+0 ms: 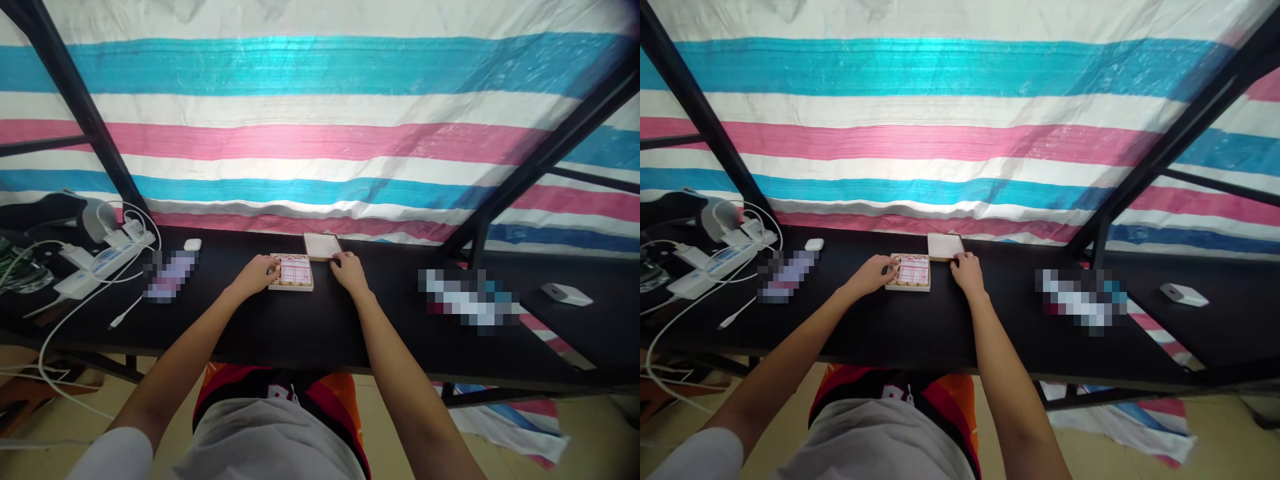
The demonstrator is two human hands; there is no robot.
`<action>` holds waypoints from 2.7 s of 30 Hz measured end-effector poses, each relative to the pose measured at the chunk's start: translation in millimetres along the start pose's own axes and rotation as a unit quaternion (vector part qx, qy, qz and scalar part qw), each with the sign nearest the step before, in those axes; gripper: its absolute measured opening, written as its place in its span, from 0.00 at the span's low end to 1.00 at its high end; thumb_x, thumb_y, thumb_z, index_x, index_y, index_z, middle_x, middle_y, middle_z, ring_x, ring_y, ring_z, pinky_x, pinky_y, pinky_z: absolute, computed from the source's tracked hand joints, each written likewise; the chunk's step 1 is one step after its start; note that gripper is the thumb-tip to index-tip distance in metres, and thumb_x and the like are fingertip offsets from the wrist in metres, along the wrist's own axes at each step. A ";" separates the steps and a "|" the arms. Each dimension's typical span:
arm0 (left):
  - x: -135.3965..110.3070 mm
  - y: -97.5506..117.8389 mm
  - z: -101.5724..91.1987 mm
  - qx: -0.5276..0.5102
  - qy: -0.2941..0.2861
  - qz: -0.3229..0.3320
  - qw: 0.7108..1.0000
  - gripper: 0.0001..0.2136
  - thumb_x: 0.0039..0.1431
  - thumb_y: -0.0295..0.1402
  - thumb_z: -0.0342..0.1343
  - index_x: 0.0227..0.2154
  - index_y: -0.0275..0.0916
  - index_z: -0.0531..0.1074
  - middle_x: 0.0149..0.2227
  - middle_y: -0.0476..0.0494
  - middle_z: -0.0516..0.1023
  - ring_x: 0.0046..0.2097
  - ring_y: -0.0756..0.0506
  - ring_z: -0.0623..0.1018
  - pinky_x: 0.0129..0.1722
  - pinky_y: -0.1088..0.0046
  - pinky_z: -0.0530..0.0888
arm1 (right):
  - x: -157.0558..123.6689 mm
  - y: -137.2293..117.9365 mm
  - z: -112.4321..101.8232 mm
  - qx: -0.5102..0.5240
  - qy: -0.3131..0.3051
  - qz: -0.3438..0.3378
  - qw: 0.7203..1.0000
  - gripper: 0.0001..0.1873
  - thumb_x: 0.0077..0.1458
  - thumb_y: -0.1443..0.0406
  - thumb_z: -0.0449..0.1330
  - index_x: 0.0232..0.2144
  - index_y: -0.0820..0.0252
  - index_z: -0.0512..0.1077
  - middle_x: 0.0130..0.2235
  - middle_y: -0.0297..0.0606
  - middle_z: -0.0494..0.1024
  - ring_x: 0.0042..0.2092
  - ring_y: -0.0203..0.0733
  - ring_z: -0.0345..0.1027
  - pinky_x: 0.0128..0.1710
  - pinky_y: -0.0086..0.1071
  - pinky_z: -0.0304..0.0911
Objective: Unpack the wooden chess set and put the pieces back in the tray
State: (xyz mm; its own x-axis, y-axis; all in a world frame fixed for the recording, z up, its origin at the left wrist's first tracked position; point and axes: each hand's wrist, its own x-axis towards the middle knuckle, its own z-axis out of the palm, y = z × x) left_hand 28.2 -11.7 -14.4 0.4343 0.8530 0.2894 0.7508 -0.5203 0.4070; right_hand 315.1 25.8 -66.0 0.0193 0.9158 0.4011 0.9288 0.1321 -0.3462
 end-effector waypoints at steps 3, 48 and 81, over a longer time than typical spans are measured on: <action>-0.6 -0.6 -1.2 0.012 0.005 0.002 1.000 0.13 0.57 0.32 0.50 0.44 0.42 0.74 0.40 0.43 0.75 0.43 0.43 0.72 0.46 0.67 0.70 | -0.1 -0.3 0.1 0.000 0.002 0.001 1.000 0.18 0.55 0.64 0.52 0.44 0.64 0.73 0.45 0.51 0.71 0.46 0.50 0.64 0.48 0.40 0.59; 3.3 -9.2 10.9 0.103 -0.074 -0.131 0.983 0.20 0.65 0.33 0.35 0.57 0.36 0.61 0.51 0.34 0.70 0.51 0.37 0.69 0.48 0.61 0.66 | -3.9 -20.4 -18.6 -0.020 -0.082 0.048 0.995 0.20 0.59 0.64 0.49 0.52 0.62 0.68 0.50 0.49 0.70 0.47 0.50 0.67 0.45 0.37 0.61; -0.7 -0.3 6.9 0.073 -0.079 -0.110 0.988 0.26 0.62 0.50 0.38 0.59 0.47 0.60 0.51 0.36 0.66 0.53 0.37 0.67 0.51 0.59 0.63 | -3.6 -19.8 -17.9 0.000 -0.088 0.036 0.995 0.19 0.58 0.64 0.50 0.50 0.62 0.69 0.50 0.47 0.70 0.48 0.47 0.66 0.48 0.36 0.60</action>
State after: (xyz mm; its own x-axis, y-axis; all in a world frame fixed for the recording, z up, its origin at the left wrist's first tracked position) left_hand 31.0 -11.8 -20.7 0.3159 0.9466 0.0639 0.8943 -0.3196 0.3131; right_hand 303.2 13.1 -45.5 0.0194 0.9753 0.2201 0.9273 0.0647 -0.3687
